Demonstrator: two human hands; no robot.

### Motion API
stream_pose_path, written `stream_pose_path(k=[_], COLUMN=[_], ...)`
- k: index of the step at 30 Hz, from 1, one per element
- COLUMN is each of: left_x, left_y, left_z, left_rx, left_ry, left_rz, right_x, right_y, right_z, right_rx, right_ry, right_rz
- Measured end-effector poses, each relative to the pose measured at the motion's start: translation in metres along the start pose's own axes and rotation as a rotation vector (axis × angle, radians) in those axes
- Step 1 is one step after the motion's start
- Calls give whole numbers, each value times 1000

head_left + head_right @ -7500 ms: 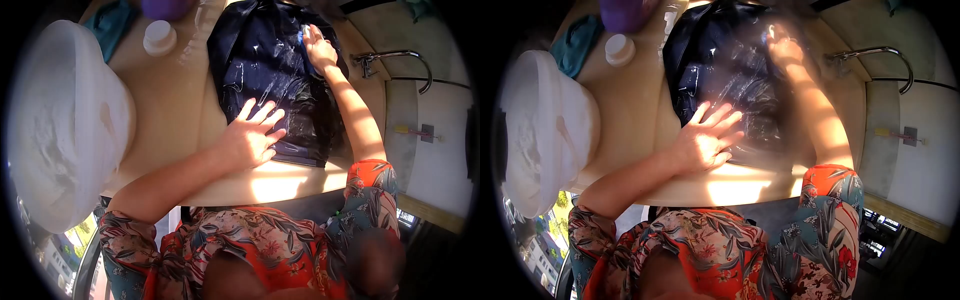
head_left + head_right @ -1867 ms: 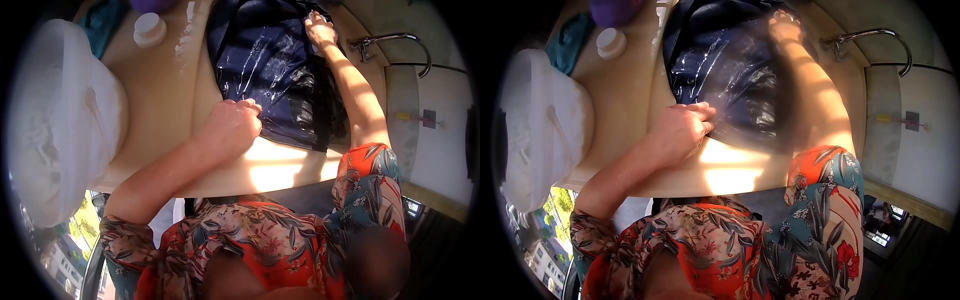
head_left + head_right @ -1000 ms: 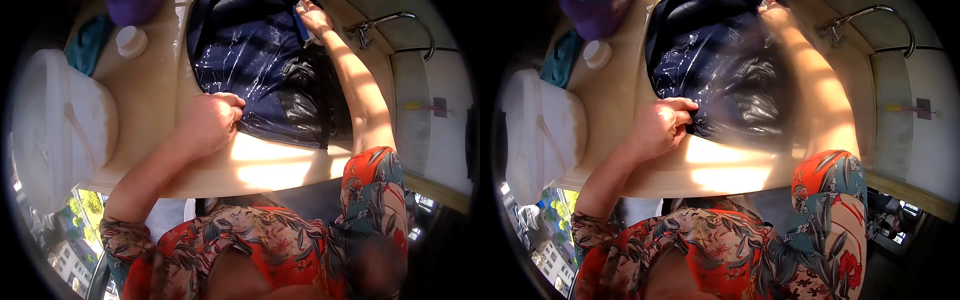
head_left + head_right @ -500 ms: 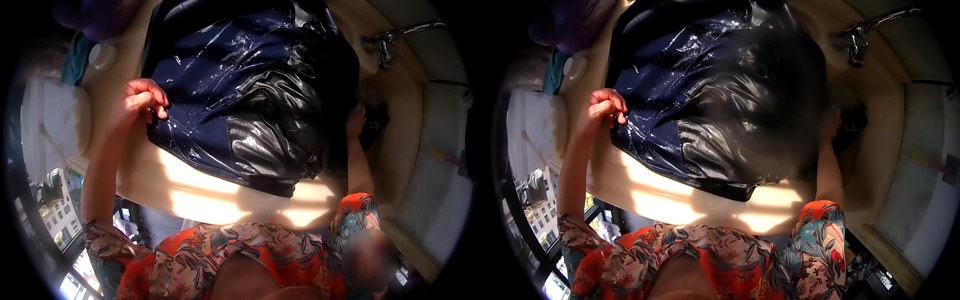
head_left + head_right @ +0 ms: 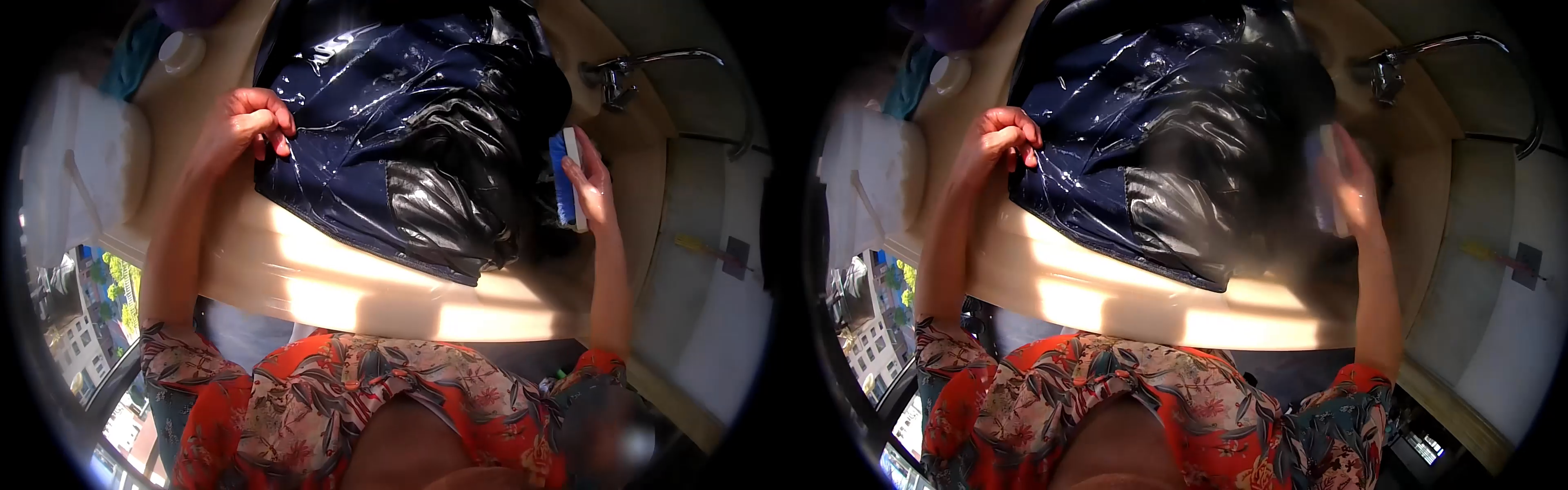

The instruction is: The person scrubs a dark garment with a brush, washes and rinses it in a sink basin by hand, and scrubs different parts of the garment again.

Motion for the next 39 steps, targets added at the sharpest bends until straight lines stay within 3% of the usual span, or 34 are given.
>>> stream_pose_path(k=[1, 3, 6, 8, 10, 12, 14, 16, 20, 22, 25, 26, 28, 29, 31, 33, 34, 35, 36, 39], left_x=[0, 4, 10, 13, 13, 13, 8, 6, 7, 10, 8, 8, 9, 8, 8, 6, 5, 5, 5, 4], left_y=[0, 1, 3, 7, 8, 13, 7, 6, 0, 4, 3, 3, 1, 1, 2, 1, 0, 0, 0, -1], left_z=[-1, -2, -12, -22, -19, -16, -2, 3, 16, -12, -14, -14, -13, -13, -11, -10, -10, -10, -10, -11], left_rx=[10, -26, -46, -37, -71, -117, -171, -217, -219, -213, -202, -197, -183, -179, -170, -150, -139, -148, -168, -190], left_ry=[-14, -30, -67, -96, -113, -109, -86, -47, 6, 0, -4, -12, -13, -9, 5, -4, -10, -1, -6, -20], left_rz=[6, -24, -29, -37, -70, -116, -153, -161, -218, -202, -217, -208, -194, -196, -201, -197, -195, -184, -178, -165], right_x=[-10, -17, -30, -57, -110, -127, -105, -52, 44, 94, 122, 106, 43, 13, -51, -101, -129, -144, -137, -126], right_y=[-33, -118, -157, -135, -107, -77, -72, -43, 62, 131, 205, 204, 143, 67, -20, -84, -72, -62, -72, -73], right_z=[-20, -85, -172, -168, -101, -35, -22, -15, 12, 60, 82, 84, 58, 25, -18, -58, -68, -80, -98, -97], right_rx=[59, 226, 792, 940, 1183, 965, 901, 473, 468, 834, 1005, 929, 770, 432, 327, 738, 946, 949, 1275, 1039], right_ry=[-96, -214, -386, -361, -125, -37, -48, 60, 204, 95, -138, -100, -34, 181, 258, 173, 133, 9, 8, -135], right_rz=[291, 384, 668, 563, 354, 184, 150, 39, -175, -245, -387, -288, -100, -181, 165, 615, 695, 334, 543, 283])
Point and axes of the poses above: each hand's wrist, its own x-axis away from the middle knuckle, its own z-axis out of the back of the hand, y = z × x, the point moved 7 cm from there along -x, towards the middle knuckle, and after that the axes turned 11 degrees about z, right-handed, at the moved point
